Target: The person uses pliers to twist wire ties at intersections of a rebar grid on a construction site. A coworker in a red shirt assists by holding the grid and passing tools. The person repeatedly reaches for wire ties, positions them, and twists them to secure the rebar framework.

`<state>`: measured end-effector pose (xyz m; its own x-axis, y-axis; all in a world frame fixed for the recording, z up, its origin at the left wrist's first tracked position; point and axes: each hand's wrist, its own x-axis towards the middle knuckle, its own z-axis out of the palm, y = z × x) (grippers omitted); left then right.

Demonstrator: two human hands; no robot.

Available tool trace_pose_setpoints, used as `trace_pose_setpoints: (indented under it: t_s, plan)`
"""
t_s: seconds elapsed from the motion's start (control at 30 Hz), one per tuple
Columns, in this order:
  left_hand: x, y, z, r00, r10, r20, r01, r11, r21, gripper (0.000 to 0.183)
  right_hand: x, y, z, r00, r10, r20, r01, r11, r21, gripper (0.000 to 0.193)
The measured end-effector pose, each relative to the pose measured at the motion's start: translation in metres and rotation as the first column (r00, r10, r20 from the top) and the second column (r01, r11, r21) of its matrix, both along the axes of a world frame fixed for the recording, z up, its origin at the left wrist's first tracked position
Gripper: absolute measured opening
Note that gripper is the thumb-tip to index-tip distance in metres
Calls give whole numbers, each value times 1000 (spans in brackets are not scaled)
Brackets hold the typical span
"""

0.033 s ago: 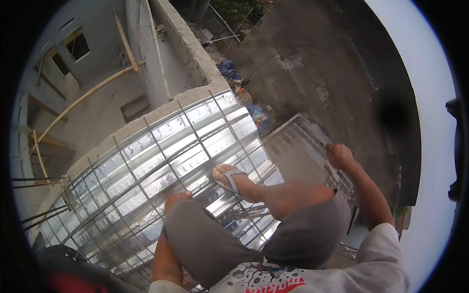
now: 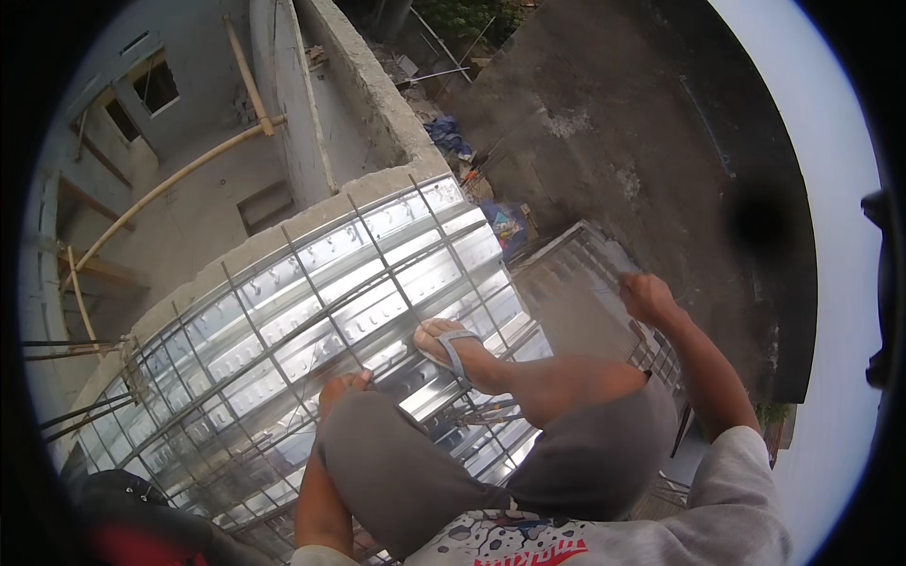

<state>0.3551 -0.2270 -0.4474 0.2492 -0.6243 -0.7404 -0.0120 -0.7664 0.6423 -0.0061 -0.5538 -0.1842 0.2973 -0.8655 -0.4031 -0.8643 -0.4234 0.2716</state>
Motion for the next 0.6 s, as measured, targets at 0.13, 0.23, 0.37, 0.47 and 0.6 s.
trace_pose_setpoints:
  t_s: [0.13,0.23,0.37,0.47,0.6]
  plan:
    - [11,8,-3,973,175,-153,-185,981,-53,48,56,-28,-88,968,182,176,-199,976,87,20]
    - [22,16,21,814,367,-451,-439,896,-62,57,83,-30,-146,936,212,281,-247,964,95,21]
    - [64,6,67,895,160,-416,-230,965,-125,63,107,-25,-199,912,168,374,-216,972,91,19]
    - [99,-29,86,957,133,-259,-158,984,-77,62,112,-22,-216,881,248,403,-297,953,65,18]
    - [101,-114,72,998,68,4,-66,971,-229,56,101,-36,-218,909,238,341,-261,965,21,15]
